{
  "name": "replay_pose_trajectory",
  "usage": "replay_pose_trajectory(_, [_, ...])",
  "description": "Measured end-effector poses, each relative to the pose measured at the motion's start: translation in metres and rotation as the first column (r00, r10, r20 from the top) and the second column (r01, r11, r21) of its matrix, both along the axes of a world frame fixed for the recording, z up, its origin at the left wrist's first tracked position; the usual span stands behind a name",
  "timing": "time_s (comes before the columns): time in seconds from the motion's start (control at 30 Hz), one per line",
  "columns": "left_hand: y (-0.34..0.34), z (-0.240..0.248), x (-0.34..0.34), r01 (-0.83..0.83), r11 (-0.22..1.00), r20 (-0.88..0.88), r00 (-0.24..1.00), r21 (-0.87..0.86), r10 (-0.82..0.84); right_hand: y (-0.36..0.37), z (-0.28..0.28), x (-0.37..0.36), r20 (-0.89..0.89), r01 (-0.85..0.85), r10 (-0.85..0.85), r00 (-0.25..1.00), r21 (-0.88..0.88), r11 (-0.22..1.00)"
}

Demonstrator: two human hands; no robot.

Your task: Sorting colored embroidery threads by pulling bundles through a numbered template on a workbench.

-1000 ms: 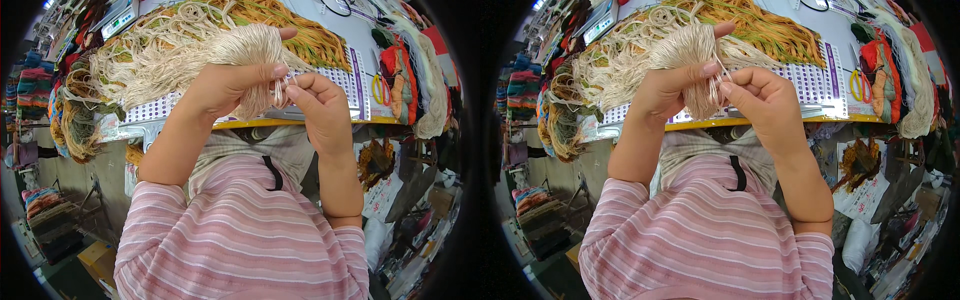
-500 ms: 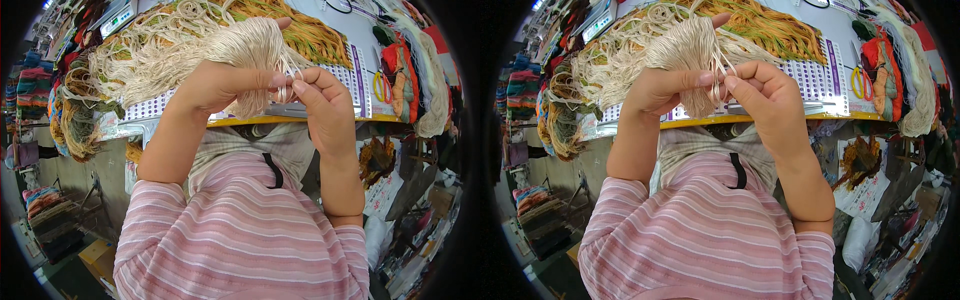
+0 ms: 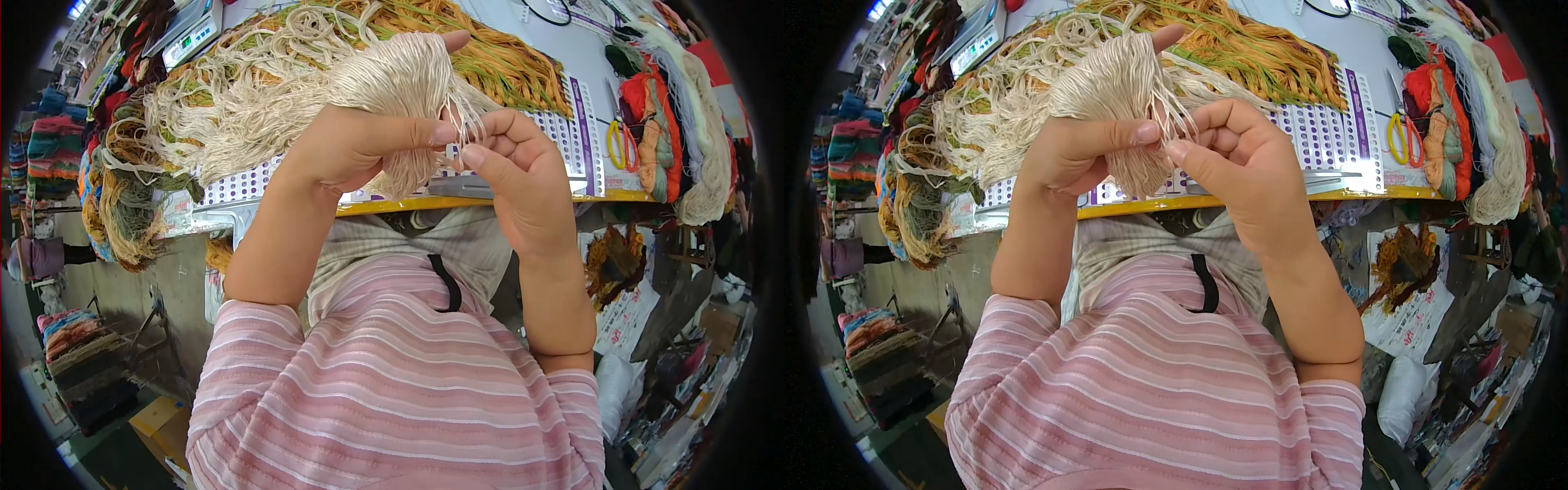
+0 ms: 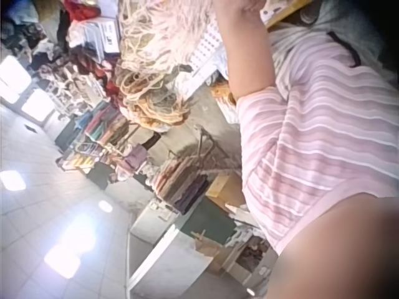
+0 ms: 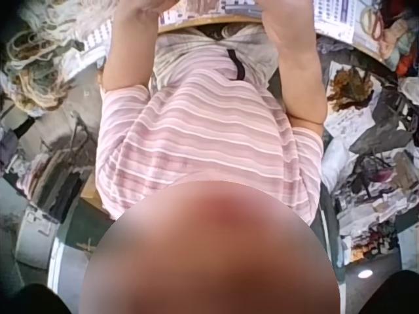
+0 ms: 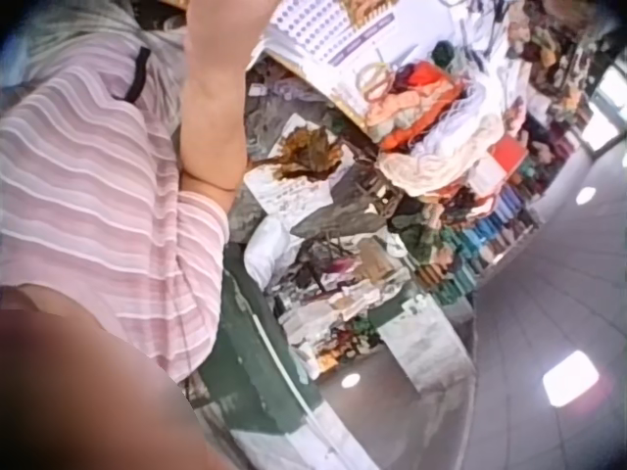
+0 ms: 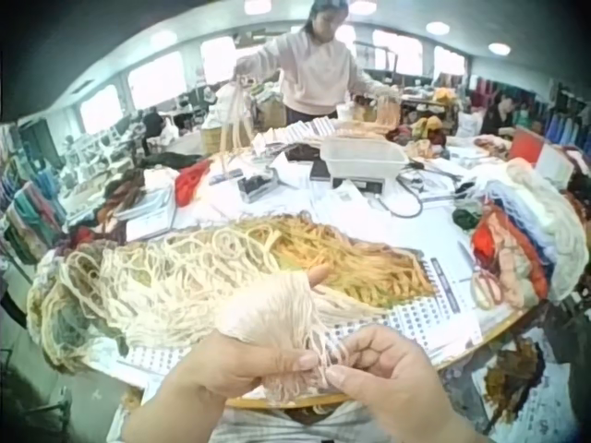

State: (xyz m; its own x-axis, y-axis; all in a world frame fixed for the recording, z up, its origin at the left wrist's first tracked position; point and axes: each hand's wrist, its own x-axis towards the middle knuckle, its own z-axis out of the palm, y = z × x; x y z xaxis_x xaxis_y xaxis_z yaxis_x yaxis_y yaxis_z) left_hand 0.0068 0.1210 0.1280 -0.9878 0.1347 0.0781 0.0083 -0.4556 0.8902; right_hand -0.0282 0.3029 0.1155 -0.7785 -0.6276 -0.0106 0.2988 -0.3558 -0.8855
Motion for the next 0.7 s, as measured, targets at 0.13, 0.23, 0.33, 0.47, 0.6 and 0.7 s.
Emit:
replay_pose_trajectory(0.13, [-0.003,0.000,-0.001,0.004,0.999,0.001,1.000,-0.044,-0.004,-0.002,0.004,-0.001,0.023,-0.012,0.011,1.000,0.028,1.000])
replay_pose_trajectory(0.23, [-0.003,0.002,-0.004,-0.014,0.994,-0.045,0.999,-0.105,0.010,-0.001,0.004,-0.006,0.025,-0.057,0.055,0.998,0.094,0.994])
replay_pose_trajectory(0.33, [0.001,0.004,-0.006,-0.060,0.989,-0.090,0.995,-0.132,0.049,-0.001,-0.003,-0.011,0.002,-0.079,0.079,0.997,0.080,0.994])
replay_pose_trajectory(0.47, [0.002,0.003,-0.010,-0.030,0.994,-0.089,0.996,-0.102,0.021,0.000,-0.014,-0.017,-0.027,0.000,0.002,1.000,0.045,0.999])
replay_pose_trajectory(0.6, [-0.006,-0.012,-0.023,0.159,0.976,-0.078,0.986,0.149,-0.149,0.006,0.001,-0.026,-0.022,-0.103,0.103,0.994,0.012,0.995])
replay_pose_trajectory(0.7, [-0.030,-0.024,-0.016,0.445,0.864,-0.003,0.889,0.235,-0.457,0.032,0.023,-0.035,0.005,-0.318,0.324,0.946,0.209,0.925])
